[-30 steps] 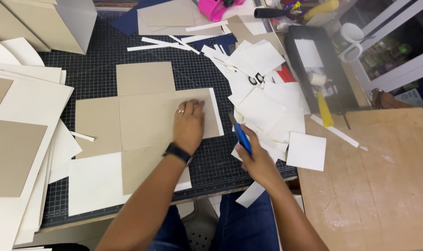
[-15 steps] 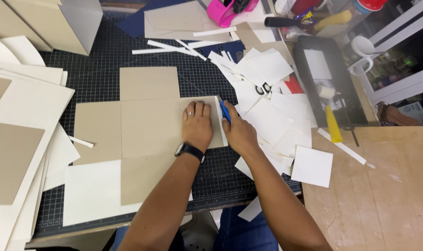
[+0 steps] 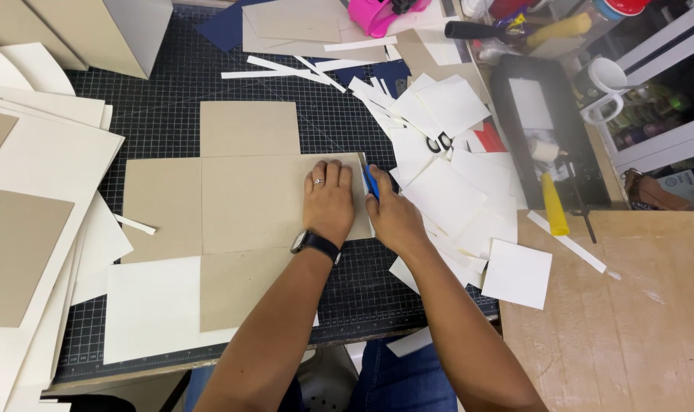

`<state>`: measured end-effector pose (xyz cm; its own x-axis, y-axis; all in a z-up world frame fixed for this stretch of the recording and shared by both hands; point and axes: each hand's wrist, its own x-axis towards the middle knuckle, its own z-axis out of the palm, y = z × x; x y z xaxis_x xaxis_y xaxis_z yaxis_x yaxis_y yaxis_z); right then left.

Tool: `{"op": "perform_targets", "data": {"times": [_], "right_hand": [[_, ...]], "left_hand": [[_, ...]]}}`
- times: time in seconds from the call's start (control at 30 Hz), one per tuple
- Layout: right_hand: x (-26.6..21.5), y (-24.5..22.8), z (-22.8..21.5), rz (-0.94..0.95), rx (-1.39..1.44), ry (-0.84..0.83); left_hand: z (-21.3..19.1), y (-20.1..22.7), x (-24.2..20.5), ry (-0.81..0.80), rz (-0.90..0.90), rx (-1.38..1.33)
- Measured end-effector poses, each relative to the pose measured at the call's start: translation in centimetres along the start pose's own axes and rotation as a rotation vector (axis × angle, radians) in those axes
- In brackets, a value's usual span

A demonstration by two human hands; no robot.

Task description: Cutting out cardboard box templates using a utility knife on a cutting mat.

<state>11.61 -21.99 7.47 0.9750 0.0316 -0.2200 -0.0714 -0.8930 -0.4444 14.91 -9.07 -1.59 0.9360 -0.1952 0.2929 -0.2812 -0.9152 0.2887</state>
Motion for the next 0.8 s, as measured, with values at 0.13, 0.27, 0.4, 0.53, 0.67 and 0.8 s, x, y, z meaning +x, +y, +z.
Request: {"op": "perform_targets", "data": {"times": [0.13, 0.27, 0.4, 0.53, 0.67, 0.8], "right_hand": [[1.3, 0.9, 1.0, 0.013, -0.027, -0.04], [-0.1, -0.8, -0.2, 0.023, -0.028, -0.07], [-1.4, -1.3, -0.5, 0.033, -0.007, -0.084], [-4.1, -3.0, -1.9, 0.062, 0.033, -0.115], [-6.2, -3.4, -2.4, 0.075, 0.143, -0.114], [-8.4, -2.9, -2.2, 0.11, 0.094, -0.182]], "left_hand": [[0.3, -0.1, 0.1, 0.013, 0.011, 0.003], [0.0, 0.0, 0.2, 0.013, 0.0, 0.003], [0.1, 0.0, 0.1, 0.0, -0.011, -0.004], [-0.1, 0.1, 0.0, -0.023, -0.013, -0.003], [-0.1, 0.1, 0.2, -0.03, -0.005, 0.002], [0.4, 0.1, 0.1, -0.05, -0.017, 0.012]]}}
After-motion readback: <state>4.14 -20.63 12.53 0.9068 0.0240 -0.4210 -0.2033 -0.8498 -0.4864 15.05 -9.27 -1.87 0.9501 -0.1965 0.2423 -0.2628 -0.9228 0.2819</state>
